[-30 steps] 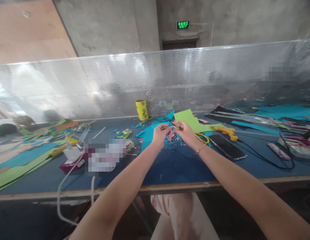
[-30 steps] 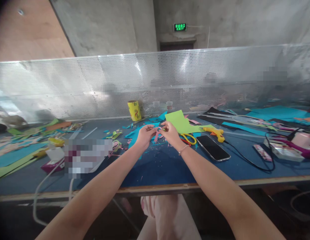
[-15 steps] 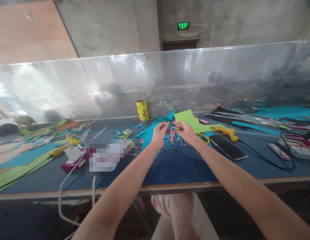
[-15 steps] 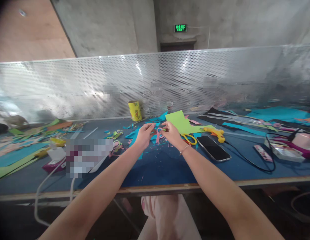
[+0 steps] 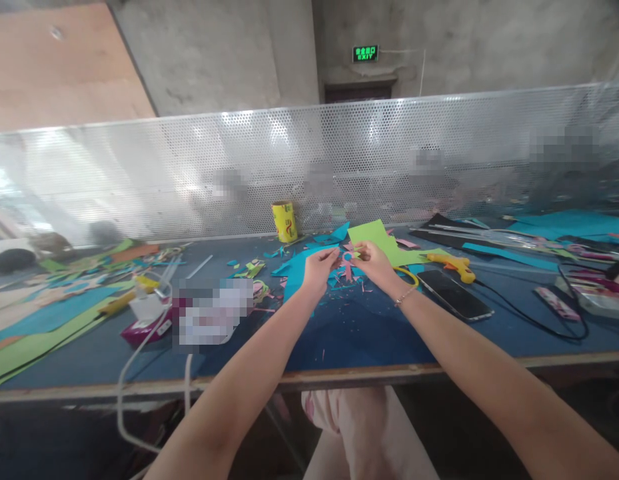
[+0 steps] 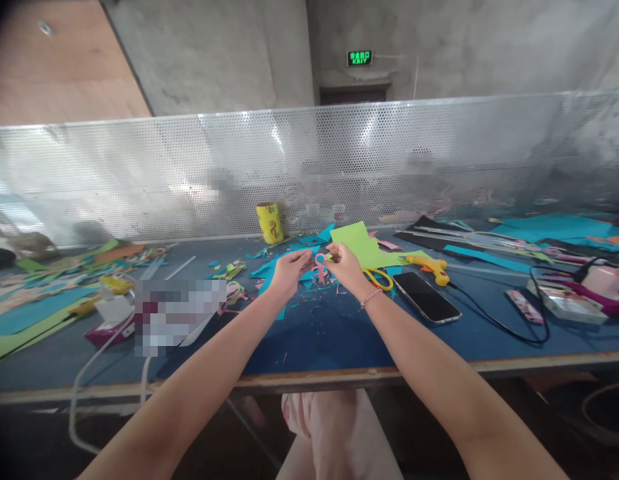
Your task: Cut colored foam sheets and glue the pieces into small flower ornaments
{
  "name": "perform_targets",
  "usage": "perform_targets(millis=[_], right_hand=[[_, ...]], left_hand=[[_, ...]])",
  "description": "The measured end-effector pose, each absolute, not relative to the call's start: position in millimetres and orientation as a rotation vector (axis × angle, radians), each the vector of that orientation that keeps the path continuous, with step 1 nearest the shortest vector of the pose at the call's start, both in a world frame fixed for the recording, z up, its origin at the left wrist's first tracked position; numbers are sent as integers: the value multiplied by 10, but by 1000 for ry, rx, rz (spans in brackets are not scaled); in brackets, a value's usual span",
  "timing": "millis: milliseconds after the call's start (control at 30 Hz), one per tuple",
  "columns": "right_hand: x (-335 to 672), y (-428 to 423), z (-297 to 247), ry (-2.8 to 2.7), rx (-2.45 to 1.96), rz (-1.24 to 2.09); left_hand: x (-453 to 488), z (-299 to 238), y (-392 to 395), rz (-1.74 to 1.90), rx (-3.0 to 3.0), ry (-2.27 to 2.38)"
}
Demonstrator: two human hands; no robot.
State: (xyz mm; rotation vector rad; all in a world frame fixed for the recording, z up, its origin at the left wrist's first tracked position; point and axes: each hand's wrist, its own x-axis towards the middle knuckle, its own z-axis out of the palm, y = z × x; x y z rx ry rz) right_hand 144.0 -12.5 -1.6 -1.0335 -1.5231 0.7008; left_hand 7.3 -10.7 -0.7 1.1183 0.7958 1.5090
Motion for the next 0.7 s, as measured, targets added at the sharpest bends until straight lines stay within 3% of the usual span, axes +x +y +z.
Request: perform_targets(millis=[433,700], right_hand=[[1503,-90,-42,-1484,-1080,698],[1542,-62,-96,-1507,-1064,918]], left_hand=[[-104,15,58,1601,1067,913],[-263,-52,228,1681,1227,1055]])
